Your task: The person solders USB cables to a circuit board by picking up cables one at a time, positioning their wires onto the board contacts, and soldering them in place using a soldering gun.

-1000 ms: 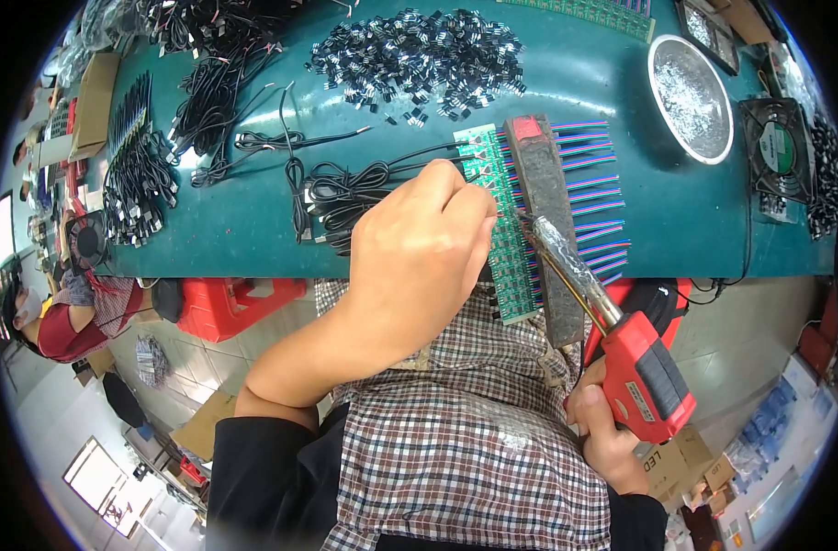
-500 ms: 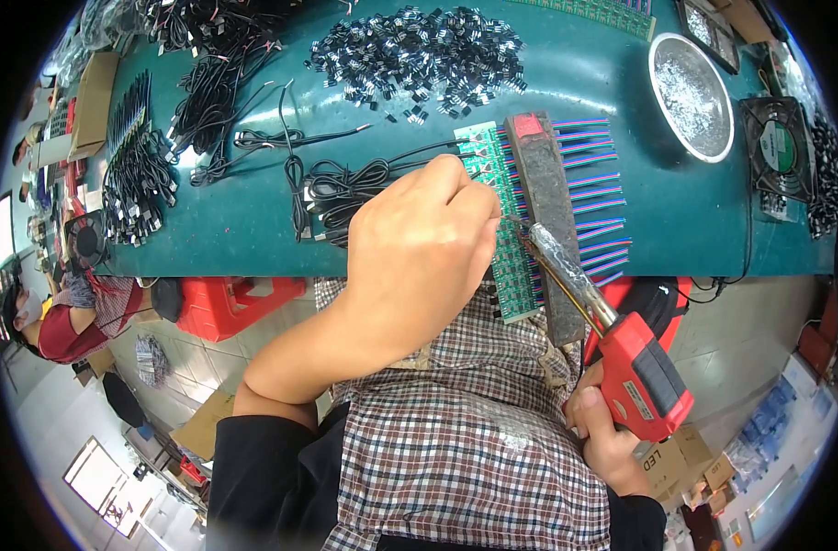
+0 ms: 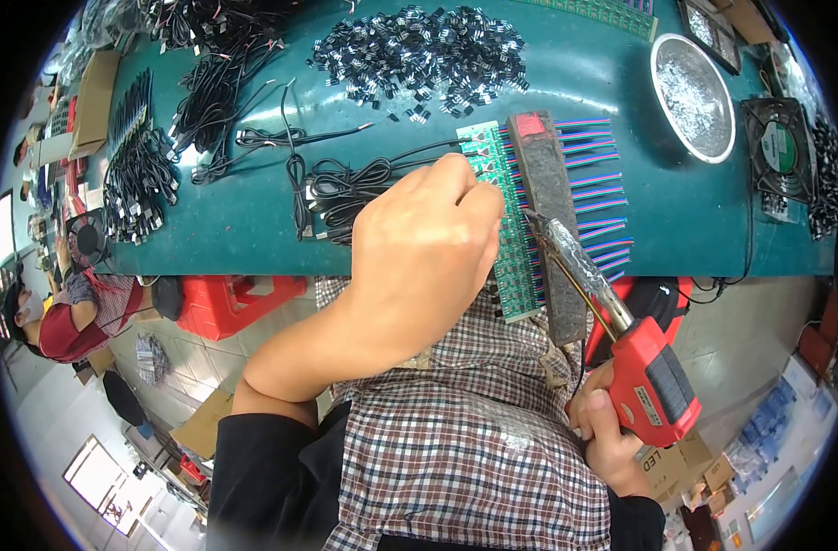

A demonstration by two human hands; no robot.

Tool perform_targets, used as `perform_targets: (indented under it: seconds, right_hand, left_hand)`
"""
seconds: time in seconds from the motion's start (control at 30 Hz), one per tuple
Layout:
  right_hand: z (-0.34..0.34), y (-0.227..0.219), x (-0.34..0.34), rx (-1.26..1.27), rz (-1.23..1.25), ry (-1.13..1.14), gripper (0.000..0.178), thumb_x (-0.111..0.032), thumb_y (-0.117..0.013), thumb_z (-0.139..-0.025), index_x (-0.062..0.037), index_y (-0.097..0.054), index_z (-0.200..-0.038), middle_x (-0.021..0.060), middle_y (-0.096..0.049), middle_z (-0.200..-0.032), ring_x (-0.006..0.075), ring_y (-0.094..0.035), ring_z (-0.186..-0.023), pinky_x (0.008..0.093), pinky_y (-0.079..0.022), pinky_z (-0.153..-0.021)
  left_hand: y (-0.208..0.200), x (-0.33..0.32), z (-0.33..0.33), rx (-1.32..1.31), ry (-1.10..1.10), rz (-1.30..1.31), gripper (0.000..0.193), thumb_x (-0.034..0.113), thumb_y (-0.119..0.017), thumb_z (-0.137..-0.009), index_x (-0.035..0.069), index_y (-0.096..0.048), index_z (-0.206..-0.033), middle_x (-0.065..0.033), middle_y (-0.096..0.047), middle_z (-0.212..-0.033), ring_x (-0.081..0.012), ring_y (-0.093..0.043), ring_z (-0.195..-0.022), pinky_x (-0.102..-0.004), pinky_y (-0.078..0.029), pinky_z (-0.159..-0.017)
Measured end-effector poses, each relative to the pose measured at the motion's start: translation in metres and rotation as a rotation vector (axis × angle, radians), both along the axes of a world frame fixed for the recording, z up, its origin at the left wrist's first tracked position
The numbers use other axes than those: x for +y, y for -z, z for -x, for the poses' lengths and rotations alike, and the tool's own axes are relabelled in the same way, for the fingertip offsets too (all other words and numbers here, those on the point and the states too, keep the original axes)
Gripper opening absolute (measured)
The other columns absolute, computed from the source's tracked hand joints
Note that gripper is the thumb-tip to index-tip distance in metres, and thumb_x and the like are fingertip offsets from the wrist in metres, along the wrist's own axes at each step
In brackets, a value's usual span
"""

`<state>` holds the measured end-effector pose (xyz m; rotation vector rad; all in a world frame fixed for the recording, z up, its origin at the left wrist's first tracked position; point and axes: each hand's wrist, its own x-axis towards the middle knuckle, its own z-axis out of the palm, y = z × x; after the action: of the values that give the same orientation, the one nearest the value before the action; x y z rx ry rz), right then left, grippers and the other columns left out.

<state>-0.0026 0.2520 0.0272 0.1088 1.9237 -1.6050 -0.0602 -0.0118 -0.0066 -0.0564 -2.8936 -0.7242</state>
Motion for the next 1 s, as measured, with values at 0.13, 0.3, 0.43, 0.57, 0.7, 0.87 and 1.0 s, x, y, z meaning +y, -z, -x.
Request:
perform_targets:
  seconds: [0.13, 0.3, 0.43, 0.57, 0.7, 0.87, 1.0]
  right_hand:
    - [0.001, 0.001, 0.002, -0.004, 0.004, -0.039, 0.016, -0.015, -0.056, -0.099, -0.0014, -0.048, -0.096, 0.0041, -0.046, -0.068, 0.0091, -0.040, -0.046, 0.0265, -0.039, -0.046]
    - [0.001, -0.005, -0.004, -0.022, 0.033, 0.048, 0.019, -0.017, -0.058, -0.099, -0.0011, -0.048, -0.097, 0.0049, -0.048, -0.071, 0.0090, -0.038, -0.045, 0.0271, -0.039, -0.045]
    - [-0.001, -0.005, -0.005, -0.041, 0.032, 0.105, 0.021, -0.020, -0.059, -0.098, -0.0017, -0.048, -0.099, 0.0051, -0.049, -0.074, 0.0083, -0.037, -0.045, 0.0270, -0.038, -0.046]
    - [-0.002, -0.001, -0.002, -0.012, 0.062, 0.105, 0.021, -0.019, -0.058, -0.098, -0.0024, -0.047, -0.100, 0.0052, -0.049, -0.077, 0.0076, -0.037, -0.045, 0.0268, -0.038, -0.045]
    - [0.000, 0.000, -0.006, 0.006, 0.109, 0.115, 0.019, -0.018, -0.057, -0.098, -0.0027, -0.046, -0.099, 0.0052, -0.048, -0.077, 0.0075, -0.036, -0.045, 0.0265, -0.038, -0.045]
    - [0.001, 0.000, -0.008, 0.030, 0.115, 0.090, 0.017, -0.016, -0.057, -0.098, -0.0029, -0.045, -0.097, 0.0056, -0.048, -0.076, 0.0076, -0.037, -0.044, 0.0262, -0.038, -0.044]
    - [0.001, -0.001, -0.008, 0.039, 0.132, 0.110, 0.017, -0.015, -0.057, -0.098, -0.0030, -0.045, -0.097, 0.0057, -0.048, -0.075, 0.0075, -0.037, -0.044, 0.0262, -0.038, -0.044]
  left_hand:
    - [0.001, 0.000, -0.002, -0.003, -0.009, 0.019, 0.016, 0.003, -0.078, -0.071, 0.008, -0.066, -0.080, -0.0050, -0.056, -0.078, -0.0237, -0.062, -0.068, -0.0357, -0.049, -0.060]
    - [0.002, 0.002, -0.004, -0.048, -0.015, 0.043, 0.013, 0.007, -0.077, -0.074, 0.009, -0.066, -0.082, -0.0053, -0.057, -0.080, -0.0244, -0.062, -0.073, -0.0354, -0.049, -0.064]
    - [-0.009, -0.028, 0.001, 0.118, -0.055, 0.056, 0.015, 0.013, -0.076, -0.077, 0.009, -0.065, -0.087, -0.0068, -0.057, -0.084, -0.0262, -0.057, -0.081, -0.0382, -0.048, -0.073]
    - [-0.007, -0.097, 0.009, 0.140, -0.550, 0.183, 0.011, 0.014, -0.073, -0.085, 0.007, -0.066, -0.089, -0.0074, -0.066, -0.083, -0.0286, -0.063, -0.078, -0.0406, -0.049, -0.072]
    - [-0.005, -0.126, 0.000, 0.019, -0.621, 0.179, 0.010, 0.015, -0.075, -0.082, 0.009, -0.069, -0.087, -0.0058, -0.067, -0.087, -0.0272, -0.062, -0.081, -0.0398, -0.050, -0.076]
    - [0.010, -0.106, 0.000, 0.068, -0.249, 0.229, 0.015, 0.016, -0.081, -0.075, 0.013, -0.075, -0.089, -0.0059, -0.063, -0.103, -0.0277, -0.057, -0.099, -0.0404, -0.045, -0.087]
    - [0.019, -0.109, 0.003, 0.029, -0.245, 0.263, 0.013, 0.013, -0.078, -0.078, 0.010, -0.072, -0.089, -0.0062, -0.062, -0.106, -0.0278, -0.055, -0.102, -0.0424, -0.042, -0.087]
